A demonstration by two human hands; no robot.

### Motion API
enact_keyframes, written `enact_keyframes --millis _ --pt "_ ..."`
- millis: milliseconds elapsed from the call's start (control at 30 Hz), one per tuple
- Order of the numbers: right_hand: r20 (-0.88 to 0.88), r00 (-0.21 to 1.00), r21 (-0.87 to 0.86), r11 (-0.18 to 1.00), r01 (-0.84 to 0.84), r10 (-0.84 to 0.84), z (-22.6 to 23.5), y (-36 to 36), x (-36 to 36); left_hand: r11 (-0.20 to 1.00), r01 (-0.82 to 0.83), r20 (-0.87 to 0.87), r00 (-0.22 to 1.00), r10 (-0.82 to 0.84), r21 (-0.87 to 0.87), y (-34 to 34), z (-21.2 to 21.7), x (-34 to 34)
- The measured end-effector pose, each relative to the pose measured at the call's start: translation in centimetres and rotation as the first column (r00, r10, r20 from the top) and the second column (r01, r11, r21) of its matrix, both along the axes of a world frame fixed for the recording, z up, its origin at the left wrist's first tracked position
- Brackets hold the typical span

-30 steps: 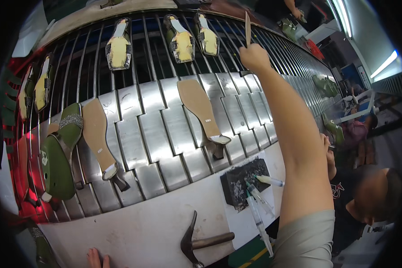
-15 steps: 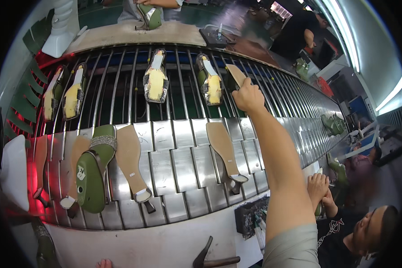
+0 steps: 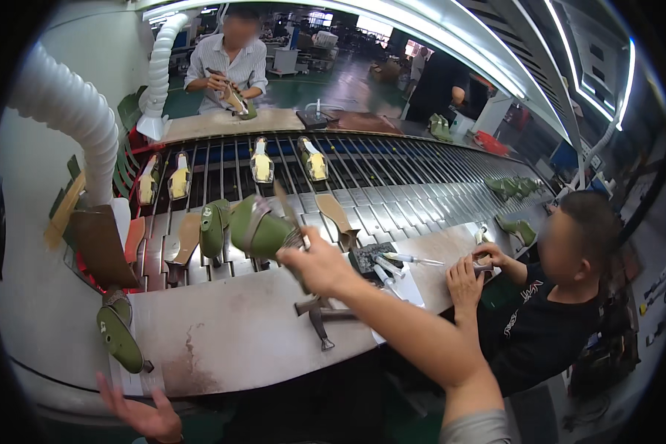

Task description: The person assembles heeled shoes by attaching soles onto shoe uppers mounted on lasts by hand, tapping along the edges with a hammer, and placing the shoes onto the conveyor.

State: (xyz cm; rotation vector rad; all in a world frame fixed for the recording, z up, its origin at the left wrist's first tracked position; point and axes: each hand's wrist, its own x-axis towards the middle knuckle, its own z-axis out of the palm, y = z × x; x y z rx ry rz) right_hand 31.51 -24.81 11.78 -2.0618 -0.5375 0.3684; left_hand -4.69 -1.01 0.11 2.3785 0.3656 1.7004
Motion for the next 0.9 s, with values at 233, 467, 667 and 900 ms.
enact_keyframes --millis 233,467,667,900 --pt "0.037 0.975 -0.161 0.964 -0.211 0.219 -8.4 6.9 -12.7 0.777 -0.047 -0.045 0.999 0.024 -0.628 5.1 -3.3 1.8" --pt "0.007 0.979 0.082 0.975 -0.206 0.206 -10.2 6.2 -12.5 0.731 -0.101 -0.046 0.994 0.095 -0.675 12.1 -2.9 -0.1" --pt "-0.483 0.864 0.306 0.952 0.015 0.142 -12.5 4.9 -10.5 0.665 -0.058 -0.048 0.998 0.034 -0.745 10.9 -2.7 -3.1" --pt "-0.295 0.955 0.255 0.965 0.053 0.026 -13.8 4.9 -9.0 0.926 0.109 -0.273 0.937 -0.216 -0.361 -6.0 -0.3 -0.2"
